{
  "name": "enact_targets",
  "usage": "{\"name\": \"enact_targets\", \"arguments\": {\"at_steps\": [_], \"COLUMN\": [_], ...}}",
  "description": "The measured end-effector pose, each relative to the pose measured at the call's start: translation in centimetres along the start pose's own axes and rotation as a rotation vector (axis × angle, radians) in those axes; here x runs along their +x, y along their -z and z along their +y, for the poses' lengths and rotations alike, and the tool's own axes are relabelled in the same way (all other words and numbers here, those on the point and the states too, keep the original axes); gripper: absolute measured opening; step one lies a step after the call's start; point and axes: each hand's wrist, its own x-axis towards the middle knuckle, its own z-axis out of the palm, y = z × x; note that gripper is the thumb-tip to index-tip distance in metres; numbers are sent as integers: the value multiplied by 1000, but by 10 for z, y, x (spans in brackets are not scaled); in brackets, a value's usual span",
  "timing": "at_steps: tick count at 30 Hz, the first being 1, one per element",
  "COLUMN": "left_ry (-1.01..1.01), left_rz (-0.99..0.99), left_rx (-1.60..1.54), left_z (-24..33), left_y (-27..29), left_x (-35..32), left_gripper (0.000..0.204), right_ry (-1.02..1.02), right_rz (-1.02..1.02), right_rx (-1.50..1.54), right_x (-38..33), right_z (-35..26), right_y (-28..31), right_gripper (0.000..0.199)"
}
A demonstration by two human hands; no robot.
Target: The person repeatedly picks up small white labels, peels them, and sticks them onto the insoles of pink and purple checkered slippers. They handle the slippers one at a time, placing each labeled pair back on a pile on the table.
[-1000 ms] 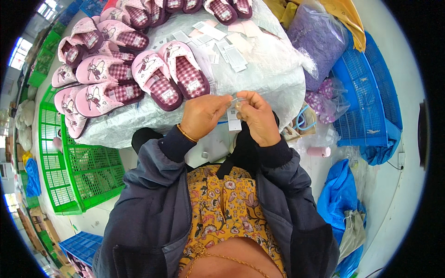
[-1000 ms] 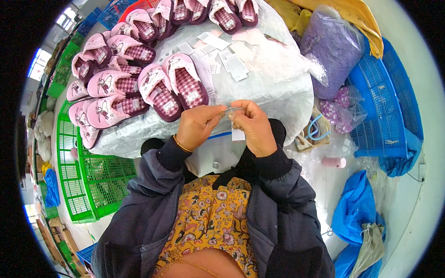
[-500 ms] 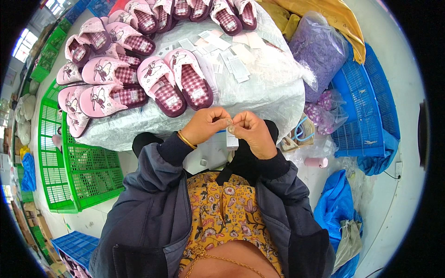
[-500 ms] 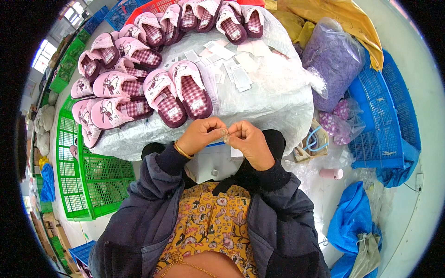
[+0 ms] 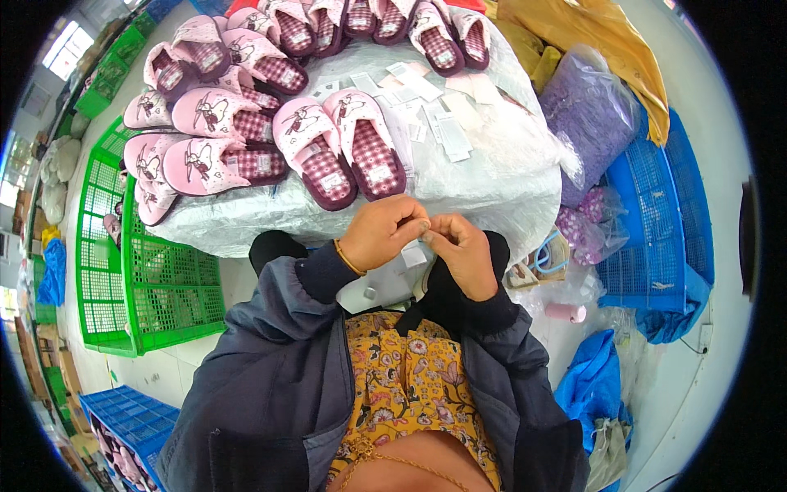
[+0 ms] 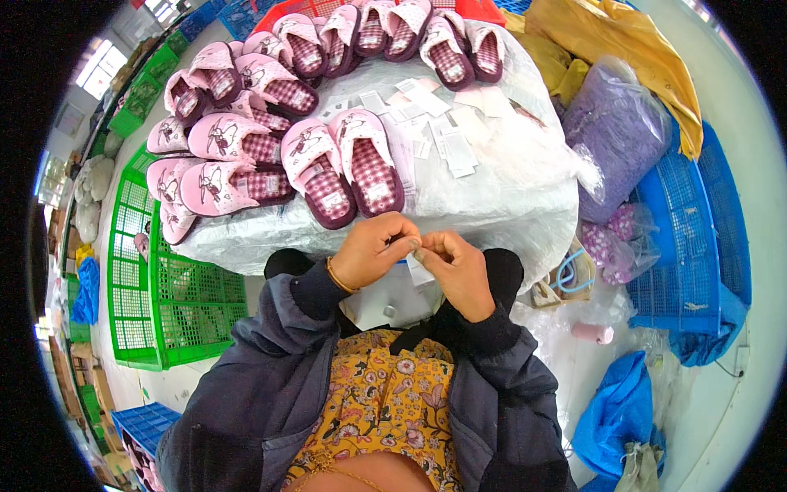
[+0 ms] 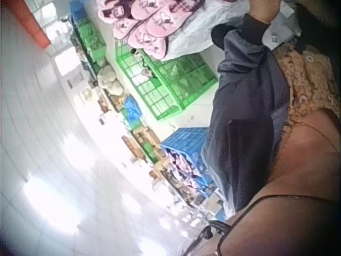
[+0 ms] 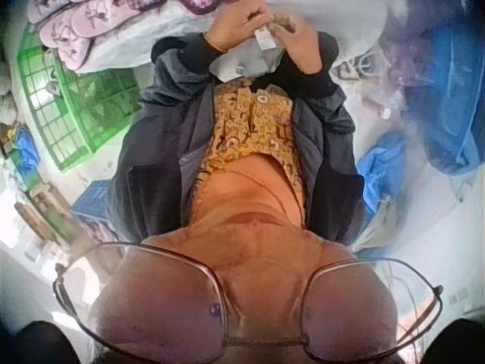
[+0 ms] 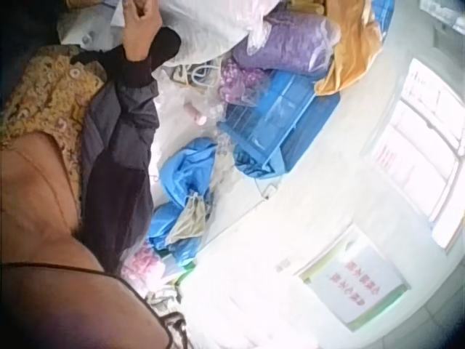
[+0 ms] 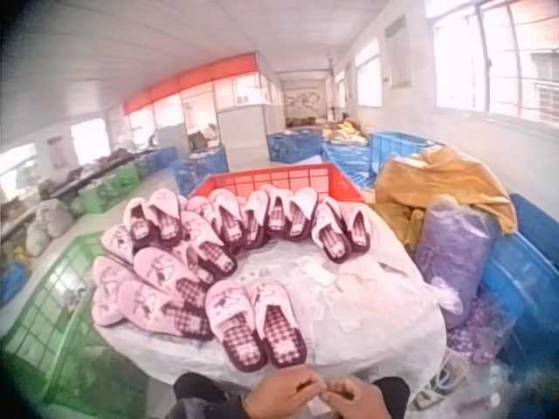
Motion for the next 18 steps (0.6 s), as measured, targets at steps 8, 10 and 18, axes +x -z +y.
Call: {"name": "enact_targets", "arguments": {"at_steps": [8, 10, 18], "left_ry": [-480, -534, -537], "left_rz": [67, 14, -1], "left_rx": [1097, 1136, 1141], "left_z": [-41, -51, -49], "left_y": [120, 126, 128], "left_x": [45, 58, 83], "left_gripper": [31, 30, 19], "right_ry": [28, 38, 23], "right_rz": [-8, -23, 27], "right_rx": [60, 74, 92], "right_x": [0, 2, 0], "right_z": [7, 13, 18], "right_y": [6, 7, 15], "right_gripper": [11, 12, 12]}}
